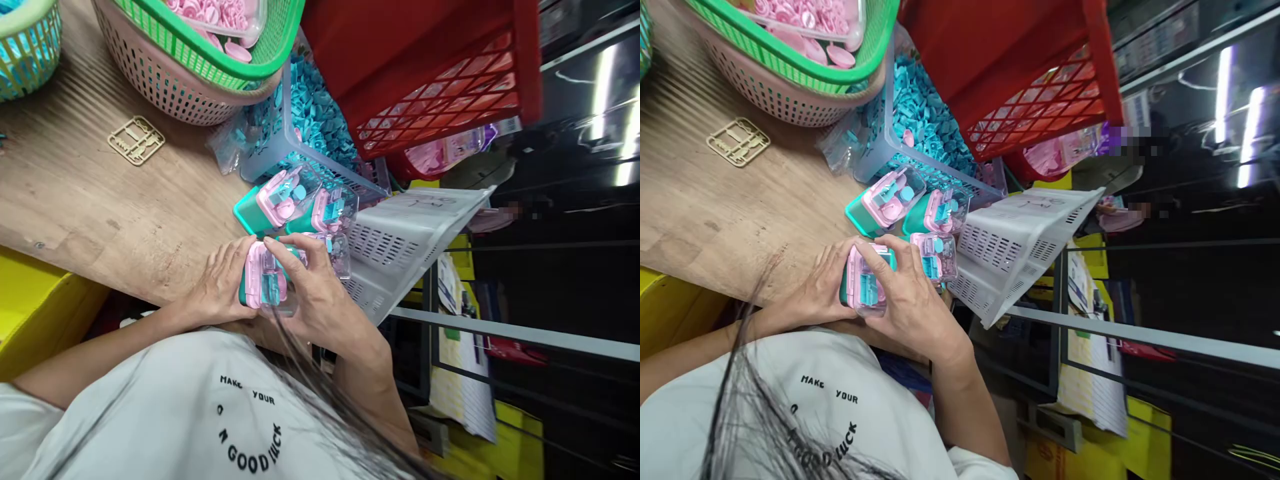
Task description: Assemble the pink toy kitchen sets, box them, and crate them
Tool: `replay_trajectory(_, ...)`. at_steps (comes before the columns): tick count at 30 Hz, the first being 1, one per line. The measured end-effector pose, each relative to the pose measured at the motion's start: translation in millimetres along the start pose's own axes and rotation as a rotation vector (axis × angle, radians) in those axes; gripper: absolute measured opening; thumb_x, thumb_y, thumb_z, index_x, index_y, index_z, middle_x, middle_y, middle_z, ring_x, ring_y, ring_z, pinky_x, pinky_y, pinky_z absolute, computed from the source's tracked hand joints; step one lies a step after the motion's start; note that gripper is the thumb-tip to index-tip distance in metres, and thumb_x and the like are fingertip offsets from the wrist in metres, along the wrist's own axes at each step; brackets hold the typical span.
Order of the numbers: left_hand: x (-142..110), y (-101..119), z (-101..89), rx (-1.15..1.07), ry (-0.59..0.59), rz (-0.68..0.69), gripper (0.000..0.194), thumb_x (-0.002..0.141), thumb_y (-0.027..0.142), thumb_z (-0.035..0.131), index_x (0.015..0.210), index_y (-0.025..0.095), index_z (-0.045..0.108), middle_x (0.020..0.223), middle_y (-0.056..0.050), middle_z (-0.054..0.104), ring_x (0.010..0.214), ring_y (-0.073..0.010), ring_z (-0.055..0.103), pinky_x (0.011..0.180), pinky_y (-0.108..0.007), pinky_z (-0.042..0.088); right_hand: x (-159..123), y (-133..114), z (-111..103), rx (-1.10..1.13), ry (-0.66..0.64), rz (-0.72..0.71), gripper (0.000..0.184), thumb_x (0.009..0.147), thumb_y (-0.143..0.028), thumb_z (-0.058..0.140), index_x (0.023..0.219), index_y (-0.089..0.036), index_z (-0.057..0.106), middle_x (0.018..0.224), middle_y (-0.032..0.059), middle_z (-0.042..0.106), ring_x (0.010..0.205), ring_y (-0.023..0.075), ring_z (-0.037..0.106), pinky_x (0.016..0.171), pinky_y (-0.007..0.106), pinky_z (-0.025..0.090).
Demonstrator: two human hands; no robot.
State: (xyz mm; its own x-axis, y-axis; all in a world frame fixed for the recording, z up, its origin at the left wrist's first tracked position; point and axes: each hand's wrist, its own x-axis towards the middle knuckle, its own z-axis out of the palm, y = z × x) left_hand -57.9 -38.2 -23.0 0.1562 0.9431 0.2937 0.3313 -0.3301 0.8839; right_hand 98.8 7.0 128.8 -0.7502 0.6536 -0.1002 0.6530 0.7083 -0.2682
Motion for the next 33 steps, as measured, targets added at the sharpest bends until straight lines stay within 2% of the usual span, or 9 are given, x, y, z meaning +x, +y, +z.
replay_trajectory(7, -0.2, 0.7, -0.3, 0.011, -0.03, -0.008, 0.113, 0.074, 0.05, 0.077, 0.16, 0.018, 0.011, 0.155, -0.023, 0.039, 0.141, -0.0404, 0.04, 0.114, -0.054, 0.033, 2.3, 8.0, 2.7, 0.04, -0.038, -0.001, 0.092, 0.079, -0.034, 0.075, 0.157, -0.033, 0.027, 0.137, 0.0123, 0.038, 0.132, 0.0333, 0.048, 0.105, 0.051, 0.056)
replay_trajectory(10, -1.1, -0.2, -0.1, 0.037, -0.026, 0.01, 0.112, 0.074, 0.05, 0.076, 0.159, 0.016, 0.012, 0.155, -0.024, 0.039, 0.141, -0.0407, 0.04, 0.114, -0.054, 0.032, 1.2, 7.1, 3.9, 0.027, -0.05, 0.008, 0.095, 0.08, -0.033, 0.075, 0.159, -0.036, 0.022, 0.141, 0.0124, 0.036, 0.137, 0.0344, 0.046, 0.108, 0.054, 0.053)
replay_trajectory(13, -1.6, -0.6, 1.1, 0.055, -0.01, 0.019, 0.112, 0.076, 0.057, 0.074, 0.159, 0.014, 0.011, 0.154, -0.025, 0.04, 0.14, -0.041, 0.041, 0.114, -0.053, 0.032, 0.3, 1.0, 2.8, -0.014, -0.047, -0.004, 0.096, 0.081, -0.032, 0.076, 0.16, -0.037, 0.02, 0.148, 0.0128, 0.034, 0.142, 0.0357, 0.042, 0.115, 0.056, 0.047)
replay_trajectory(18, -0.4, 2.1, -0.1, 0.016, -0.003, -0.003, 0.111, 0.079, 0.064, 0.071, 0.16, 0.016, 0.013, 0.155, -0.024, 0.042, 0.14, -0.0397, 0.043, 0.114, -0.053, 0.033, -0.6, -7.7, 0.1, -0.078, -0.014, -0.024, 0.093, 0.083, -0.027, 0.072, 0.16, -0.037, 0.02, 0.146, 0.0126, 0.04, 0.134, 0.0356, 0.049, 0.108, 0.056, 0.052)
replay_trajectory(24, 0.9, 3.6, -2.3, -0.007, -0.015, -0.035, 0.106, 0.079, 0.063, 0.07, 0.16, 0.018, 0.019, 0.154, -0.023, 0.044, 0.141, -0.0386, 0.043, 0.113, -0.052, 0.033, -5.2, -7.0, 2.4, -0.054, -0.021, 0.025, 0.092, 0.082, -0.029, 0.073, 0.159, -0.037, 0.024, 0.145, 0.0135, 0.041, 0.135, 0.0353, 0.049, 0.108, 0.056, 0.052)
replay_trajectory(28, 0.3, 2.5, -2.0, 0.003, -0.016, -0.029, 0.109, 0.076, 0.059, 0.074, 0.159, 0.017, 0.018, 0.155, -0.023, 0.044, 0.141, -0.0398, 0.043, 0.114, -0.054, 0.033, -5.4, -6.2, 1.9, -0.049, -0.015, 0.004, 0.091, 0.082, -0.028, 0.073, 0.159, -0.037, 0.024, 0.145, 0.0139, 0.04, 0.133, 0.0363, 0.05, 0.105, 0.056, 0.054)
replay_trajectory(33, -0.6, 1.2, -3.1, -0.004, -0.02, -0.014, 0.104, 0.076, 0.056, 0.074, 0.157, 0.016, 0.022, 0.154, -0.024, 0.044, 0.141, -0.04, 0.043, 0.113, -0.055, 0.034, 0.2, -0.8, -0.7, 0.023, -0.079, -0.014, 0.089, 0.08, -0.023, 0.073, 0.157, -0.031, 0.028, 0.142, 0.0154, 0.038, 0.134, 0.0339, 0.048, 0.109, 0.054, 0.053)
